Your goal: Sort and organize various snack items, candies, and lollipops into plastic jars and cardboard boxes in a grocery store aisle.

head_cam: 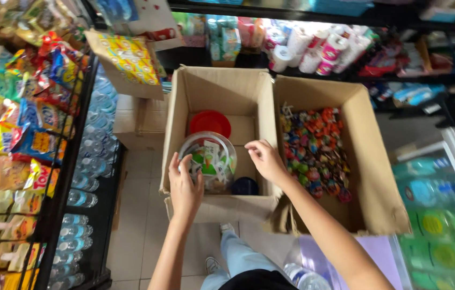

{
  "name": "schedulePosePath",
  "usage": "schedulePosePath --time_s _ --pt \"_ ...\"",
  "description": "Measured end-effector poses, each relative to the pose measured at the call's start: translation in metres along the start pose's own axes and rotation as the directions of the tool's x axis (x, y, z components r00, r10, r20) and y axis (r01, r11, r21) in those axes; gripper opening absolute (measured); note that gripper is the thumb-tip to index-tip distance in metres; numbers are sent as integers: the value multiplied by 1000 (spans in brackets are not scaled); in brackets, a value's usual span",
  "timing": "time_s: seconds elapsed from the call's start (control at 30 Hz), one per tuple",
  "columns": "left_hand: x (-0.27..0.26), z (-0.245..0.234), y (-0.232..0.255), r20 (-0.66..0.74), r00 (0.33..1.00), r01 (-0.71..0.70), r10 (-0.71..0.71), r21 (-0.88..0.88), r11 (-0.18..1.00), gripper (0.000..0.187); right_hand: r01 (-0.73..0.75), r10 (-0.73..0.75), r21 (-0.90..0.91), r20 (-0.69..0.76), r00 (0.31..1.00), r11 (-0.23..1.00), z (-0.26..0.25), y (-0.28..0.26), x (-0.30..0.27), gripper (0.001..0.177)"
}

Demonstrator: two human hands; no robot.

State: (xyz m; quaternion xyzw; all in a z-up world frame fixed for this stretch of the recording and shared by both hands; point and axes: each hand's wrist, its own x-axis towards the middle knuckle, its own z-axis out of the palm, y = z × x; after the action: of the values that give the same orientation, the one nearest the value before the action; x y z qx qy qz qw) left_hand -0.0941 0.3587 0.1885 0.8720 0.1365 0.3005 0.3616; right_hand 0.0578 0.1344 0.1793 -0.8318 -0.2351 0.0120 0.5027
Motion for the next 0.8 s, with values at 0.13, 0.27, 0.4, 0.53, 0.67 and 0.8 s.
schedulePosePath --time_s 0.13,0.27,0.4,0.53,0.67,0.8 --pt "2 -2 11 2 994 104 -105 87 991 47 12 83 -302 300 950 953 41 50 78 18" --pt "4 -1 20 -57 986 162 -156 110 981 45 124 76 -515 349 934 848 95 145 138 23" --pt "10 2 20 -108 980 182 -165 180 967 41 404 233 -760 573 786 509 174 258 173 32" --pt "14 0 32 -122 969 234 -213 196 952 46 549 162 -744 639 752 381 195 275 146 48" --pt "14 4 29 -107 959 280 -263 192 941 58 572 98 -713 656 748 406 195 279 157 45" --pt "16 10 21 -42 970 244 -241 182 952 82 467 0 -625 599 801 626 162 218 173 53"
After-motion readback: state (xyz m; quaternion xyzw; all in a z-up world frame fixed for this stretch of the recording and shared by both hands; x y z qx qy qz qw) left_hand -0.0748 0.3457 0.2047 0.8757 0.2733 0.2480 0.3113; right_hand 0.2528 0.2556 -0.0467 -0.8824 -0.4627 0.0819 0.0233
